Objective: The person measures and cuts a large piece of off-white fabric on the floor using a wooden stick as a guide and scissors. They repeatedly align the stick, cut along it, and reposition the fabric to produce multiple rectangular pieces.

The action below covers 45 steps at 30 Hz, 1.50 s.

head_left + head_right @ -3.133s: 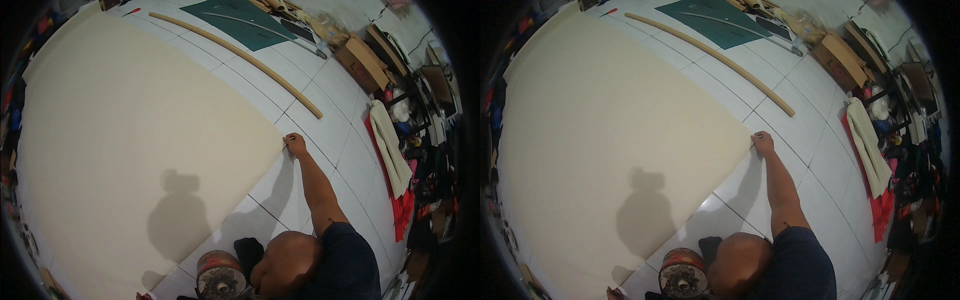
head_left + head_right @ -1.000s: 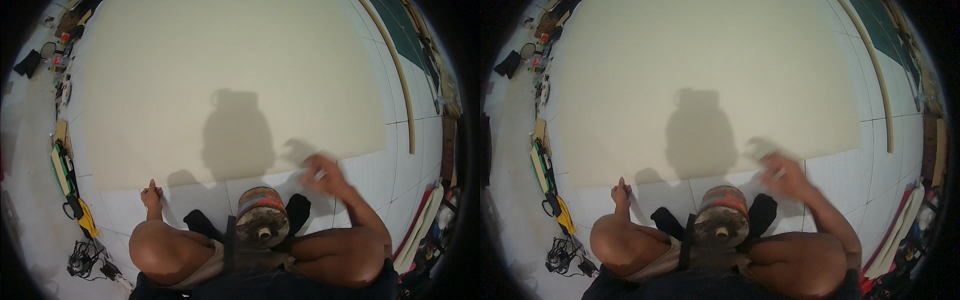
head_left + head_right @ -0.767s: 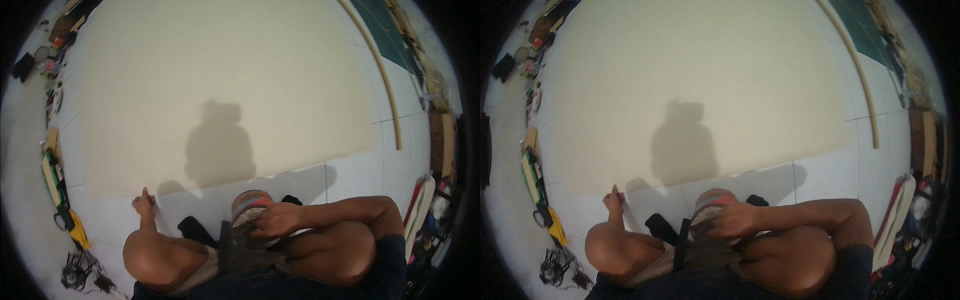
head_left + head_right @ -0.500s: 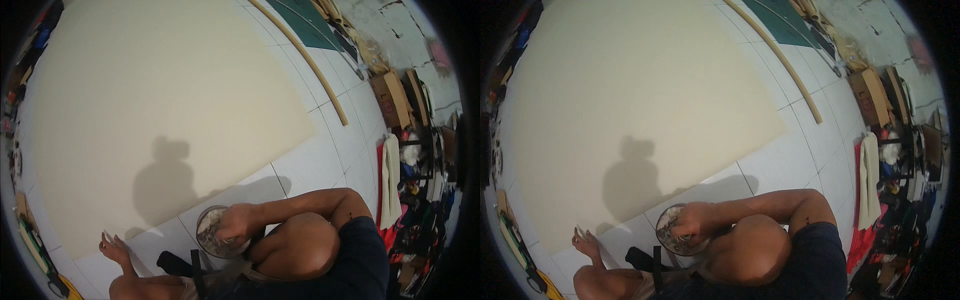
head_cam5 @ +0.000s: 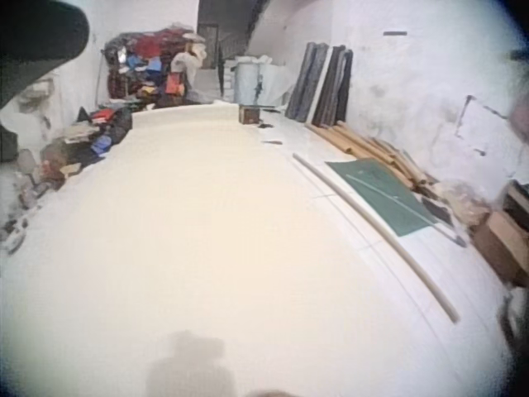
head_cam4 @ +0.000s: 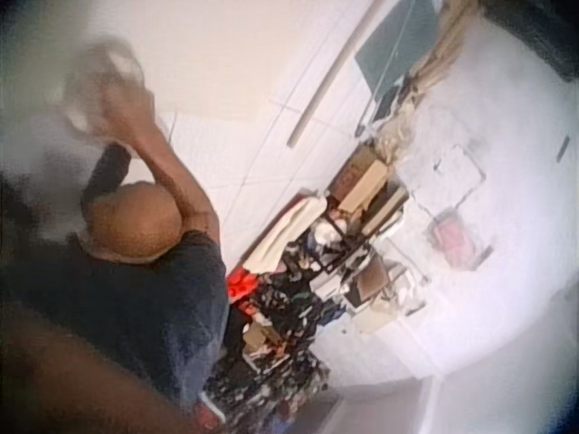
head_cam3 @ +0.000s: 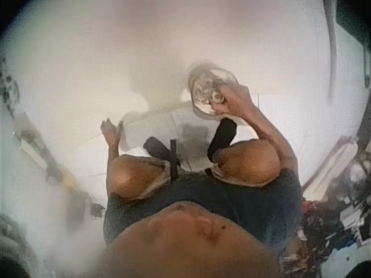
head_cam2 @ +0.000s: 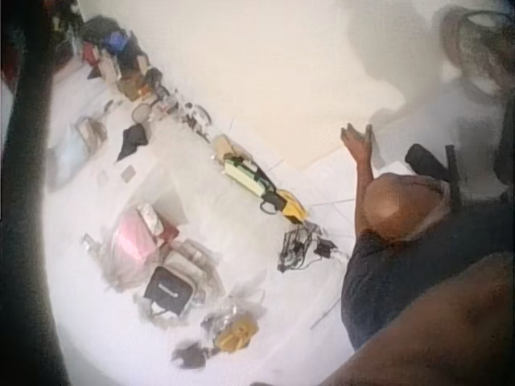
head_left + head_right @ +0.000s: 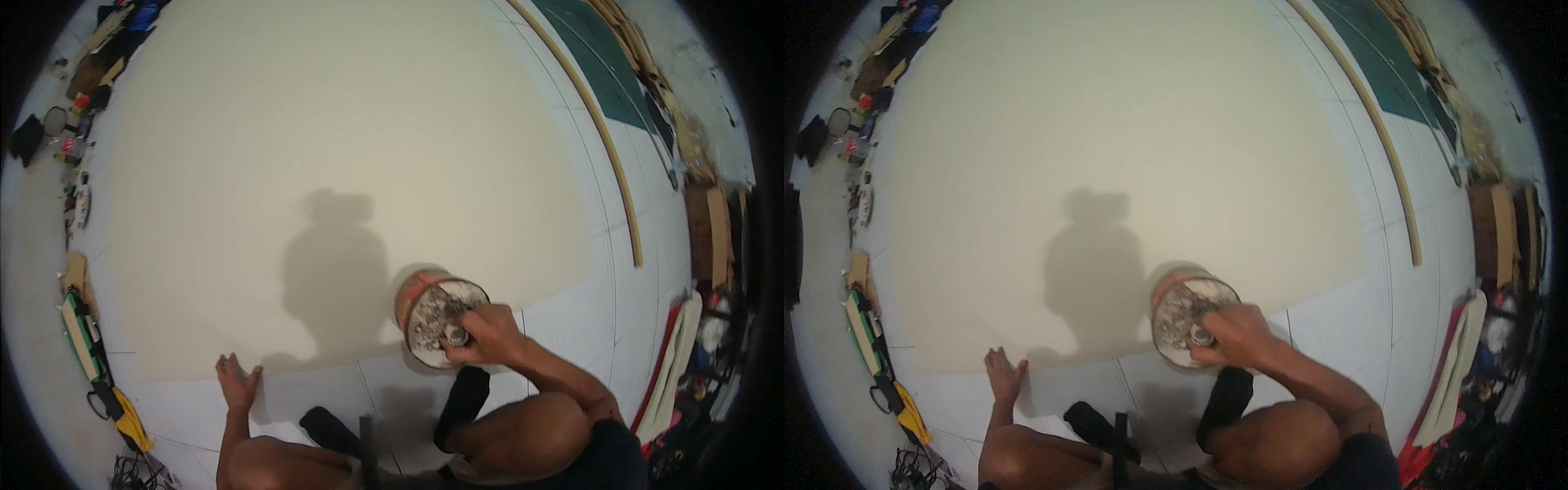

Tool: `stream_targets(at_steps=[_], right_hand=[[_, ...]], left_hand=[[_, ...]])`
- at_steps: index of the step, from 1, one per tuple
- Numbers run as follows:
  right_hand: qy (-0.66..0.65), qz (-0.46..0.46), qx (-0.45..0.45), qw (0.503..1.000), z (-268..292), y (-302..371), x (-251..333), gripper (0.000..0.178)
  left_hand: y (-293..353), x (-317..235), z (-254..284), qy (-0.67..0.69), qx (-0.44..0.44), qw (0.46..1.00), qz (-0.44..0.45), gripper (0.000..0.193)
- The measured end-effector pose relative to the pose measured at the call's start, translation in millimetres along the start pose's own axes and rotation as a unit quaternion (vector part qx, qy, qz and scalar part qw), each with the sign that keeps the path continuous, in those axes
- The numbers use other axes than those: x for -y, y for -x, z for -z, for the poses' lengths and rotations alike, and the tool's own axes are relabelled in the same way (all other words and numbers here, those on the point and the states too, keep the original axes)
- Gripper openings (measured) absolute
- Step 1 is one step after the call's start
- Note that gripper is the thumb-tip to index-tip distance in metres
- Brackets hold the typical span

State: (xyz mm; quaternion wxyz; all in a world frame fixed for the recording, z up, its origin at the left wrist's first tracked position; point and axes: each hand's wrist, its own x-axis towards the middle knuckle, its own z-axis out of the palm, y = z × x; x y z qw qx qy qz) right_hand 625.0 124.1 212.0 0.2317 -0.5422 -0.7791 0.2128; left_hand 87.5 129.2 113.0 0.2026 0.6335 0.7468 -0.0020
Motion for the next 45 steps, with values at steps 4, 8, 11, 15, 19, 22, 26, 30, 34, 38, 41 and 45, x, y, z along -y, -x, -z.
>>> stream_targets(at_steps=[4, 8, 11, 15, 19, 22, 26, 30, 34, 38, 41, 45], right_hand=[[-0.004, -0.093, 0.117, 0.989, 11.0, -13.3, 12.2, 0.043], [-0.110, -0.166, 0.263, 0.944, 54.3, -17.8, 23.7, 0.055], [-0.080, -0.287, 0.363, 0.883, 126.0, -14.3, 33.6, 0.054], [-0.082, -0.394, 0.269, 0.875, 220.2, 3.5, 46.1, 0.044], [0.023, -0.420, 0.239, 0.875, 272.7, 77.4, 45.0, 0.046], [0.039, -0.387, 0.288, 0.875, 291.4, 171.8, 42.6, 0.042], [-0.103, -0.491, 0.239, 0.832, 335.1, 112.2, 92.3, 0.034], [-0.217, -0.661, 0.271, 0.666, 354.4, -45.6, 121.9, 0.033], [-0.242, -0.531, 0.225, 0.780, 350.5, -216.2, 112.6, 0.034], [-0.302, -0.564, 0.184, 0.746, 373.2, -353.0, 108.5, 0.041], [-0.278, -0.535, 0.220, 0.767, 392.3, -411.1, 87.8, 0.040], [-0.223, -0.459, 0.333, 0.793, 401.8, -531.6, -31.7, 0.036]], left_hand=[[-14.8, -33.9, 31.1, -0.149, 0.117, 0.981, 0.041, 0.072], [-29.6, -117.4, 81.7, -0.086, 0.061, 0.993, 0.060, 0.063], [-11.5, -167.0, 154.6, 0.123, 0.087, 0.989, -0.008, 0.057], [82.3, -151.3, 270.2, 0.073, 0.129, 0.982, 0.115, 0.048], [187.4, -114.3, 343.7, 0.033, 0.235, 0.922, 0.306, 0.050], [218.9, -140.5, 379.5, 0.010, 0.330, 0.875, 0.354, 0.052], [208.4, -132.3, 366.4, 0.158, 0.553, 0.753, 0.319, 0.050], [35.4, -162.4, 405.8, 0.168, 0.382, 0.886, 0.200, 0.044], [-162.7, -204.2, 528.4, 0.323, 0.089, 0.908, 0.253, 0.037], [-270.0, -226.2, 626.5, 0.368, -0.007, 0.884, 0.290, 0.037], [-300.3, -229.9, 643.0, 0.363, 0.059, 0.872, 0.324, 0.037], [-320.2, -239.8, 613.4, 0.341, 0.038, 0.860, 0.378, 0.038]])
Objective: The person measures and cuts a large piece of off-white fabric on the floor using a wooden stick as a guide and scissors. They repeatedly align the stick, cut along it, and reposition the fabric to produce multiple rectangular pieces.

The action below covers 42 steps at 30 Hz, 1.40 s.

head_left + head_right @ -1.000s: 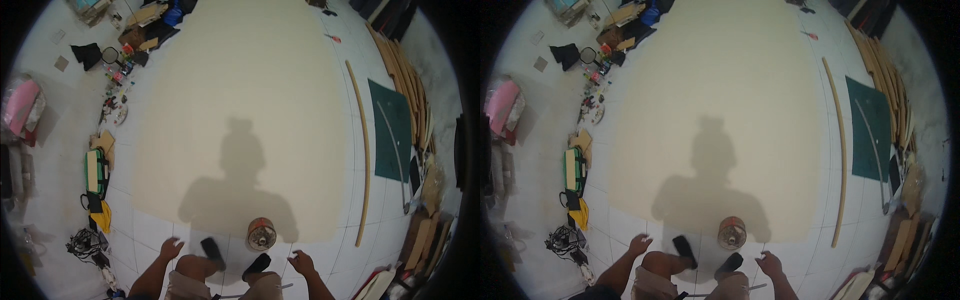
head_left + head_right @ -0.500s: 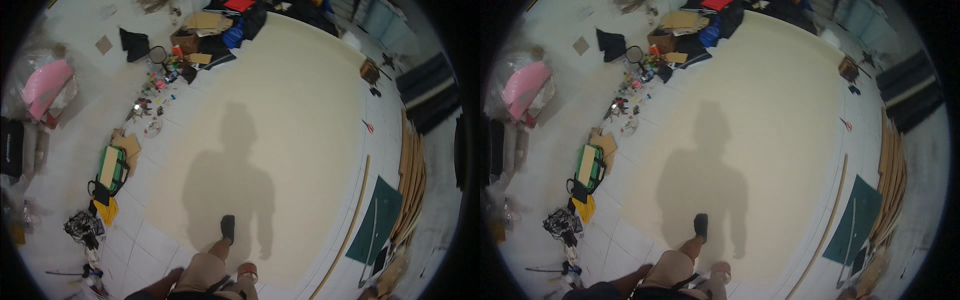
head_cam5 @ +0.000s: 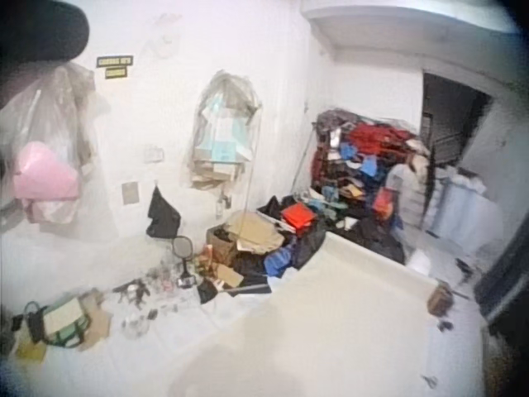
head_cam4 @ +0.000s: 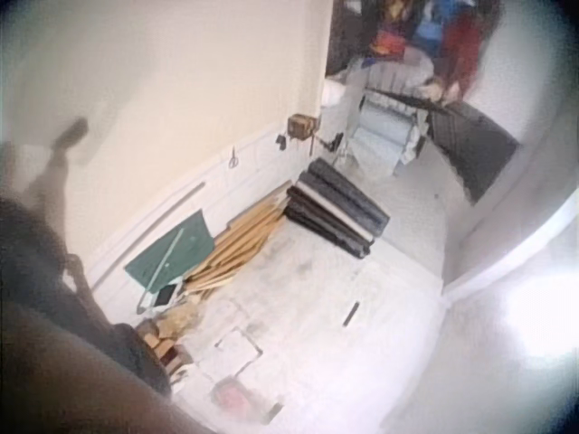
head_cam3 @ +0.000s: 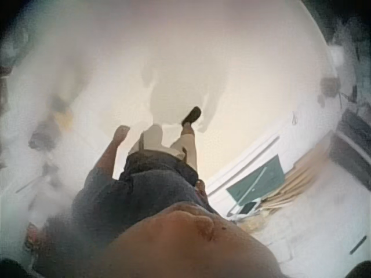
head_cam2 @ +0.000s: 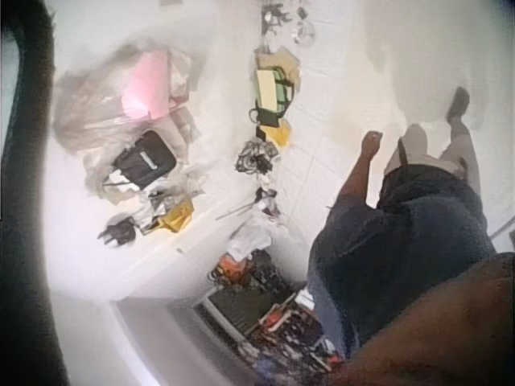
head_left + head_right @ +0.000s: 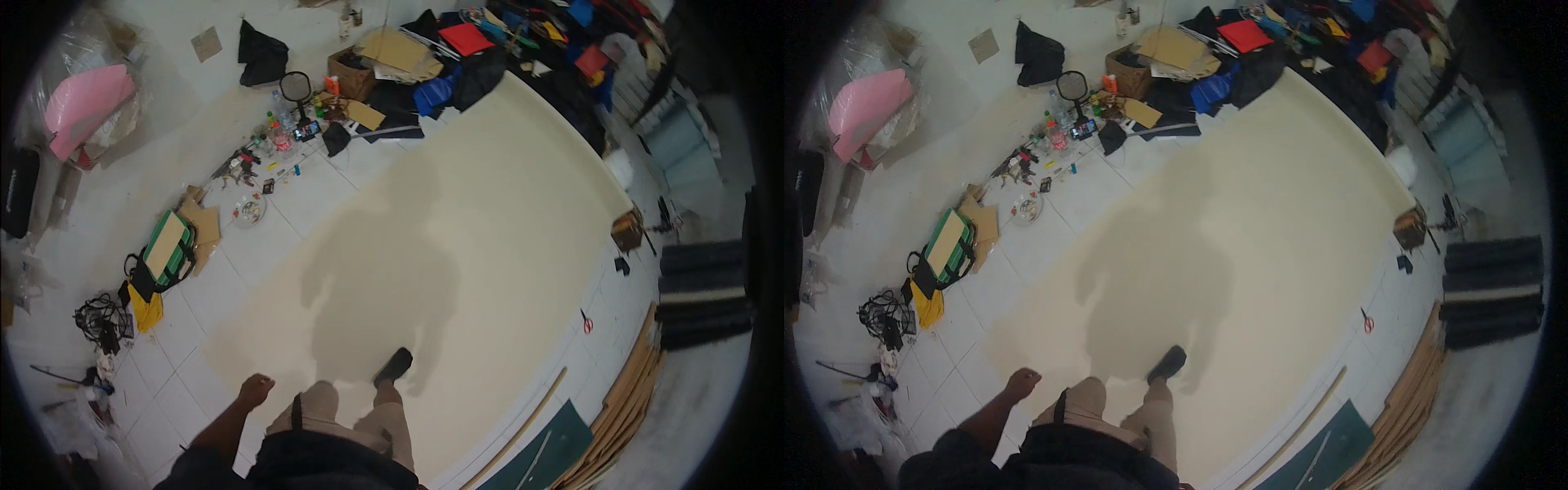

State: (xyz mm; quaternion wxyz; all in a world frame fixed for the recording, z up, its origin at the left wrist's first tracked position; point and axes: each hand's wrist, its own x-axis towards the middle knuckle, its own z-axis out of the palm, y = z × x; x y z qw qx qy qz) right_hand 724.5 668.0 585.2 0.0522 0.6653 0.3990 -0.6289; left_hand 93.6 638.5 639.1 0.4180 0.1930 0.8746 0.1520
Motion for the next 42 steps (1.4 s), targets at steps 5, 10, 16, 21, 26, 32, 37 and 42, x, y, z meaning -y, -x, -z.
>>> stream_targets(at_steps=[5, 10, 16, 21, 26, 32, 37, 42], right_hand=[[0.003, -0.045, -0.129, 0.991, 106.9, -70.8, 185.3, 0.026], [0.171, 0.124, -0.220, 0.952, 196.0, -166.4, 409.1, 0.028], [0.358, 0.158, -0.121, 0.912, 172.9, -284.3, 611.8, 0.032], [0.460, 0.115, 0.064, 0.878, 62.5, -337.3, 783.3, 0.037], [0.467, 0.120, 0.089, 0.871, -3.1, -384.7, 933.9, 0.041], [0.620, 0.167, 0.140, 0.754, -92.1, -487.6, 1095.3, 0.040], [0.714, 0.246, 0.185, 0.630, -153.4, -647.3, 1208.3, 0.037], [0.755, 0.335, 0.200, 0.527, -222.7, -706.3, 1327.6, 0.035]], left_hand=[[28.0, 11.8, -60.4, -0.052, 0.081, 0.979, 0.181, 0.033], [-16.0, -14.6, -118.2, -0.014, 0.133, 0.986, 0.097, 0.032], [-91.4, -157.5, -64.6, 0.161, 0.016, 0.969, 0.185, 0.039], [-164.3, -206.8, -24.9, 0.266, -0.037, 0.938, 0.217, 0.036], [-263.8, -296.8, 54.2, 0.429, -0.145, 0.849, 0.272, 0.032], [-378.4, -410.3, 118.0, 0.517, -0.197, 0.780, 0.294, 0.031], [-489.8, -510.5, 128.6, 0.543, -0.225, 0.769, 0.254, 0.030], [-581.5, -594.3, 120.7, 0.585, -0.178, 0.768, 0.190, 0.031]])
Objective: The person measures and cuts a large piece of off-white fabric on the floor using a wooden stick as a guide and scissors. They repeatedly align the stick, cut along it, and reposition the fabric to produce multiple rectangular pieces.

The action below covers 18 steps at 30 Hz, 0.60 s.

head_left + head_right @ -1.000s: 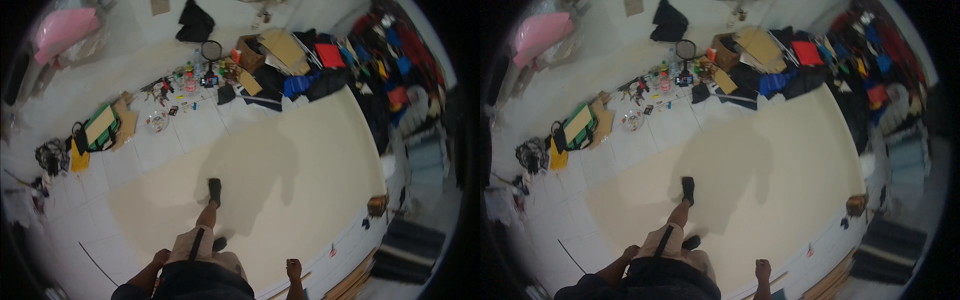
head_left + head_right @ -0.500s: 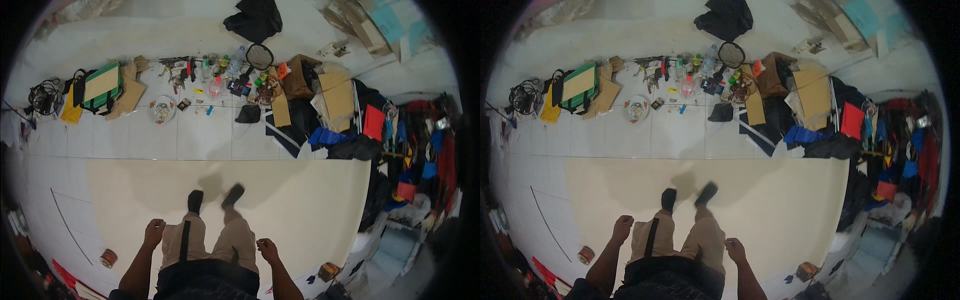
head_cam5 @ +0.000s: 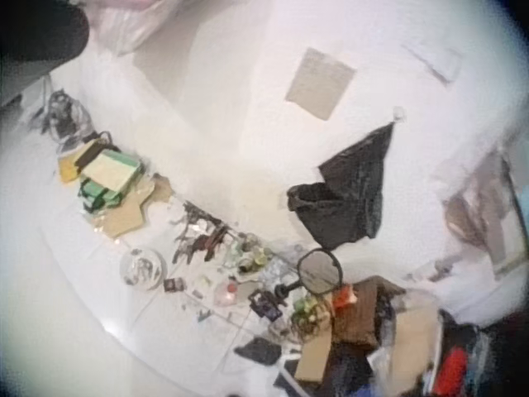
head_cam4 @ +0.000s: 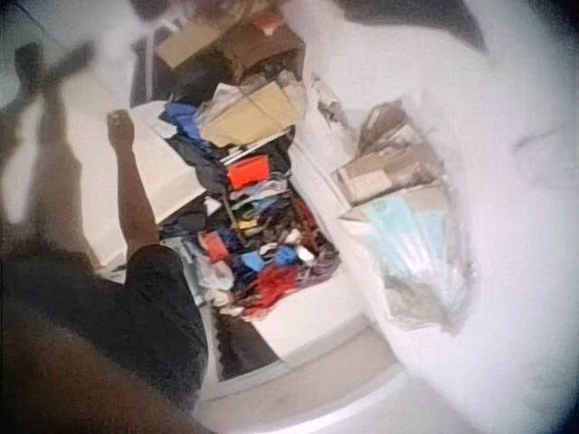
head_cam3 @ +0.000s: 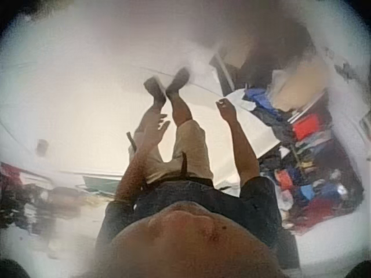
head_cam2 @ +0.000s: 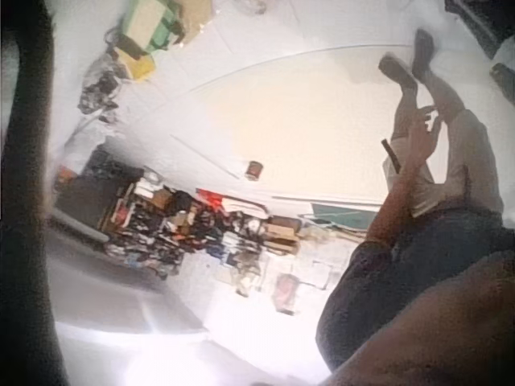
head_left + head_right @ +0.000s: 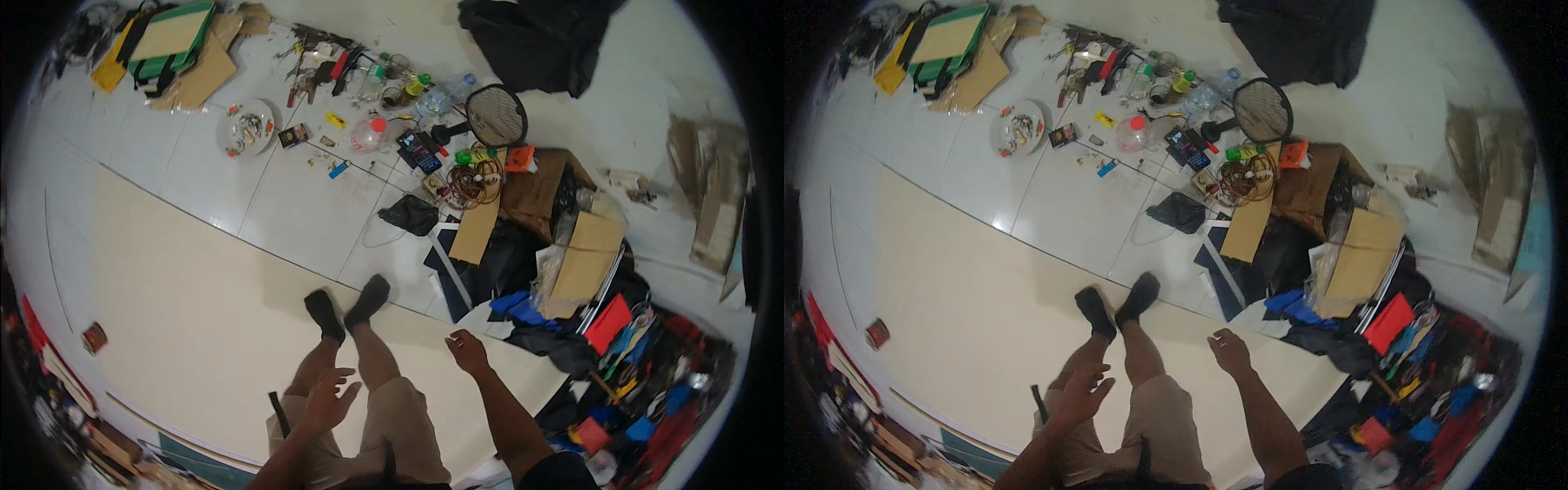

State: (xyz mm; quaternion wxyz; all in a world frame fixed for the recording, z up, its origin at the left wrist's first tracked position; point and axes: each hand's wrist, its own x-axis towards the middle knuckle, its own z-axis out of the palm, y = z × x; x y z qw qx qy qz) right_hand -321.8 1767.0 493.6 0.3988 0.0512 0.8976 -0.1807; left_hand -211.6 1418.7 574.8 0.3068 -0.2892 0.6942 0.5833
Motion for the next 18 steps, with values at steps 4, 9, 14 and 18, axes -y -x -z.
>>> stream_targets(at_steps=[4, 9, 14, 18], right_hand=[[0.167, 0.132, -0.016, 0.977, 47.7, -69.9, -7.9, 0.028], [0.258, 0.320, -0.121, 0.904, 53.8, -232.5, 26.9, 0.028], [0.401, 0.365, -0.140, 0.829, 48.1, -404.7, 95.1, 0.037], [0.443, 0.451, -0.226, 0.741, 43.5, -477.8, 153.4, 0.049]], left_hand=[[-52.5, 5.8, -50.5, 0.054, -0.032, 0.997, -0.048, 0.033], [-113.3, 26.8, -86.9, 0.166, -0.137, 0.975, 0.051, 0.029], [-168.5, 46.2, -137.8, 0.274, -0.151, 0.939, 0.142, 0.029], [-189.9, 44.3, -177.9, 0.292, -0.103, 0.941, 0.139, 0.030]])
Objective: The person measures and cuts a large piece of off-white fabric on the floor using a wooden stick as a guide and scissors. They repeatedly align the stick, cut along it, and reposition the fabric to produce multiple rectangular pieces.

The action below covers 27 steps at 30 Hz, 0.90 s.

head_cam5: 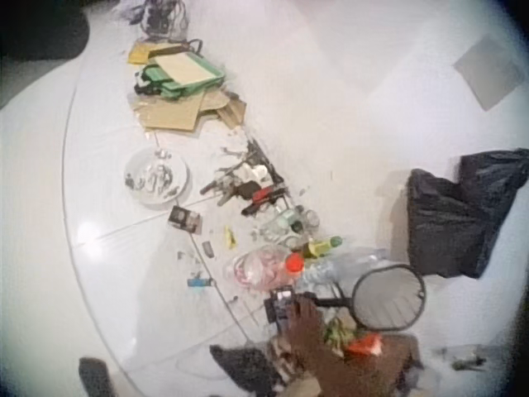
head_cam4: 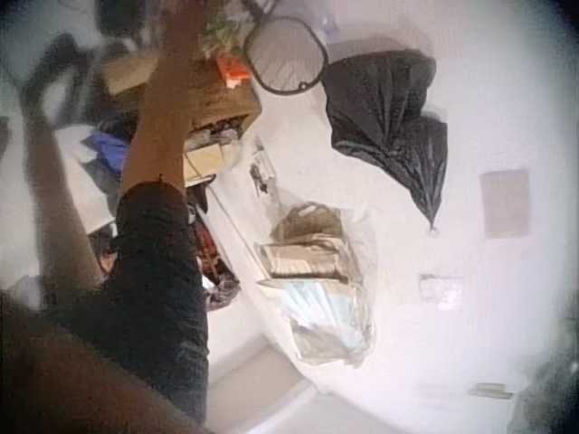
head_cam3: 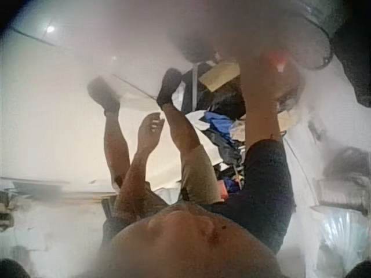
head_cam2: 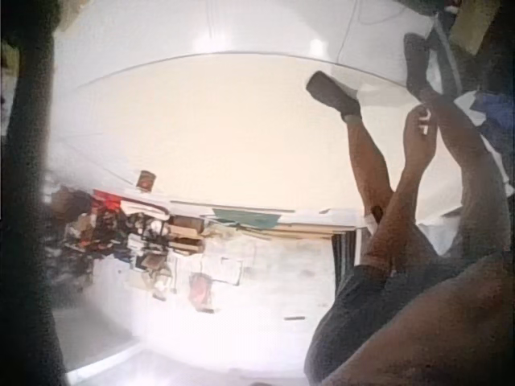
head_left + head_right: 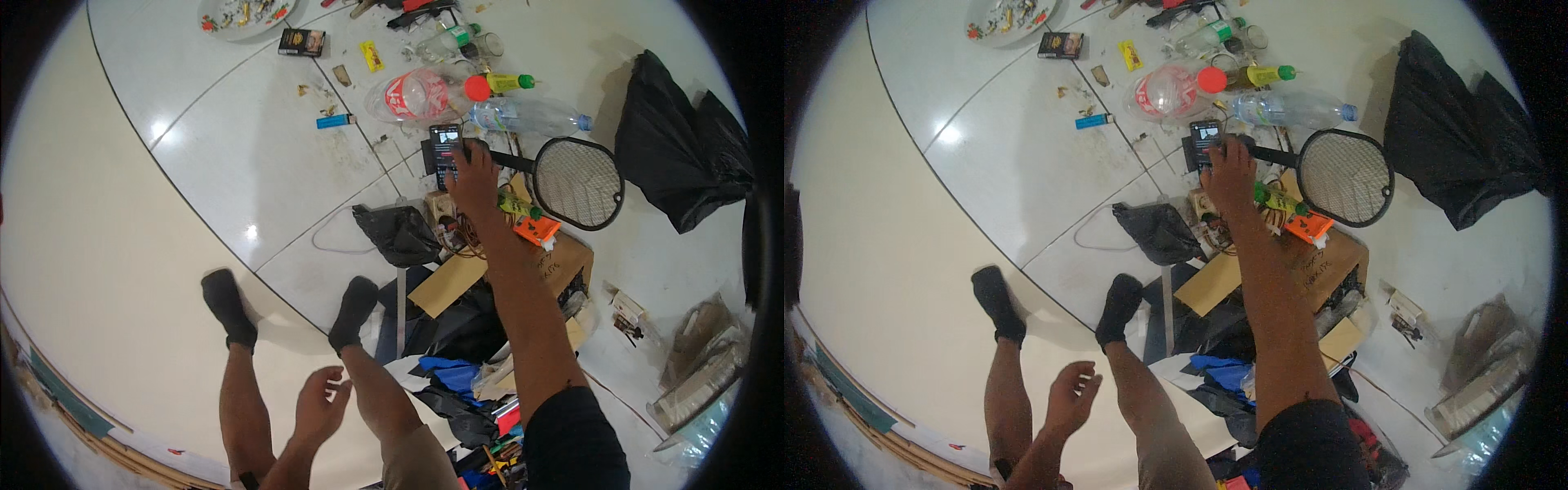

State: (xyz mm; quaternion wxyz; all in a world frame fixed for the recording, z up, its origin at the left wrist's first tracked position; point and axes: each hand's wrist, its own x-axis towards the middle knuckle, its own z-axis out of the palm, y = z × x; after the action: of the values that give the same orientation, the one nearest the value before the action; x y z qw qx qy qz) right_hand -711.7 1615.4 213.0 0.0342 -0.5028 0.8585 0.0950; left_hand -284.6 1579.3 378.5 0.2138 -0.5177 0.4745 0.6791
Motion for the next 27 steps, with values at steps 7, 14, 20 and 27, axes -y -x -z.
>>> stream_targets(at_steps=[7, 14, 20, 27], right_hand=[[0.106, 0.051, 0.069, 0.991, -33.4, -46.4, -8.4, 0.064], [0.105, 0.066, 0.069, 0.990, -41.0, -46.4, -21.7, 0.047], [0.016, 0.107, -0.006, 0.994, -34.3, -29.5, -40.6, 0.030], [-0.011, 0.053, 0.009, 0.998, -32.5, 14.8, -54.2, 0.026]], left_hand=[[-5.2, 10.5, -16.2, 0.036, 0.034, 0.998, 0.037, 0.033], [-15.3, -7.7, -8.6, 0.124, 0.024, 0.989, 0.082, 0.028], [-17.9, 3.0, -14.6, 0.186, 0.002, 0.980, 0.074, 0.027], [-22.2, 2.3, -10.6, 0.195, 0.005, 0.976, 0.093, 0.027]])
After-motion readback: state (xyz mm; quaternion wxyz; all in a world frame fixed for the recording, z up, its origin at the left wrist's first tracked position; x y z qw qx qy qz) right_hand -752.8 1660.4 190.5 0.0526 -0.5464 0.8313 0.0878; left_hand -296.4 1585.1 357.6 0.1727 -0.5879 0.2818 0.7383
